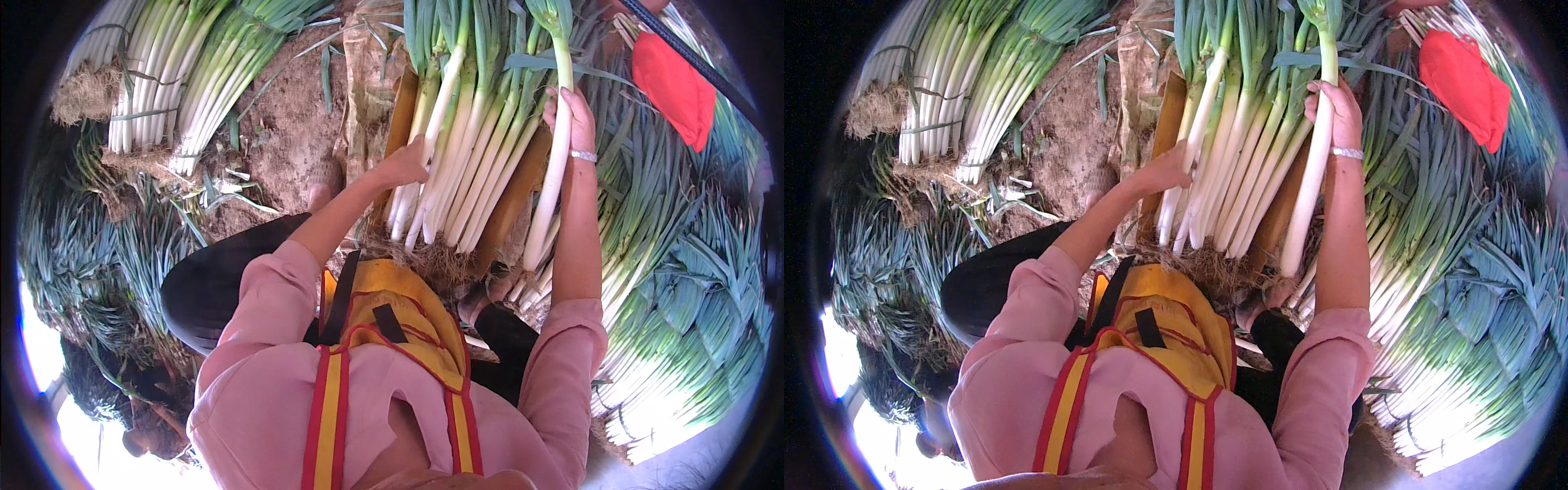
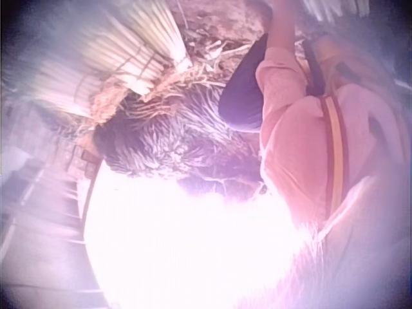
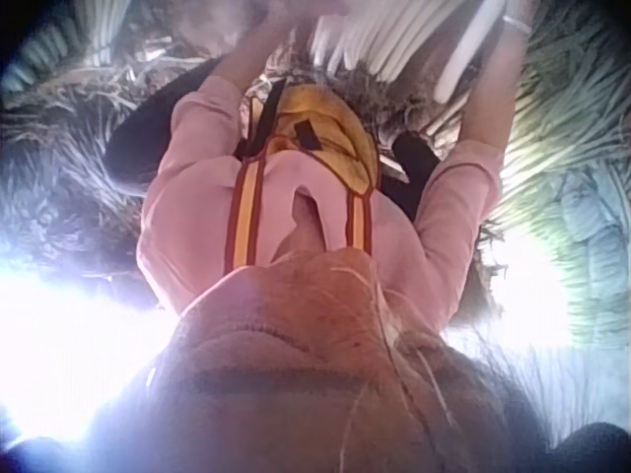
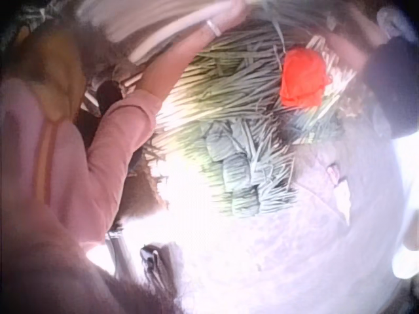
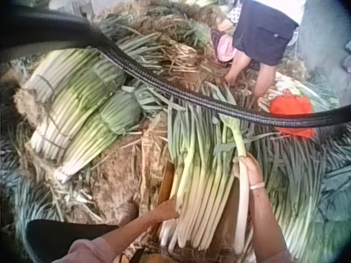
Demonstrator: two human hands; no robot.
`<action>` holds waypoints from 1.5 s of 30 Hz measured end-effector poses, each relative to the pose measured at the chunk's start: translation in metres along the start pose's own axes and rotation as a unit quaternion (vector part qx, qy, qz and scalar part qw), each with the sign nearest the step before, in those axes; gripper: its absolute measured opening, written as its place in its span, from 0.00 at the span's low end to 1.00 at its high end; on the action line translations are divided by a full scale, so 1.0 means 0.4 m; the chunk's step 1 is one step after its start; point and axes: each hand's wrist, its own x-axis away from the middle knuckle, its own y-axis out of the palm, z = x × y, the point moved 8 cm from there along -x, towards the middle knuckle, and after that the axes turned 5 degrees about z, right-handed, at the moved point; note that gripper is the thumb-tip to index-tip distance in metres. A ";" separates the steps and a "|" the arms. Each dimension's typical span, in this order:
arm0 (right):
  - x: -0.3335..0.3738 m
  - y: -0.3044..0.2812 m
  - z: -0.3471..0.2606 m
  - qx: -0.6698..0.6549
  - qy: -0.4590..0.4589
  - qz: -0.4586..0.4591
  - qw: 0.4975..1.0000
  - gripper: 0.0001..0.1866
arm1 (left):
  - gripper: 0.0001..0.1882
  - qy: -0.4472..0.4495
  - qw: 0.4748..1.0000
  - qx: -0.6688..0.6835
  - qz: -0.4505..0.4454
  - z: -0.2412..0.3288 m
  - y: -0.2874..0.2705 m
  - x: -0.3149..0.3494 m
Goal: The person gathers green onions into a bundle, aligns the roots, and ties them together using a thin strip. The person repeats this process to form multiple bundles and places them on the floor.
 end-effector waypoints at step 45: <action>0.030 0.348 0.232 0.342 -0.112 0.025 0.933 0.26 | 0.29 0.217 0.885 0.277 0.306 0.091 -0.043 0.143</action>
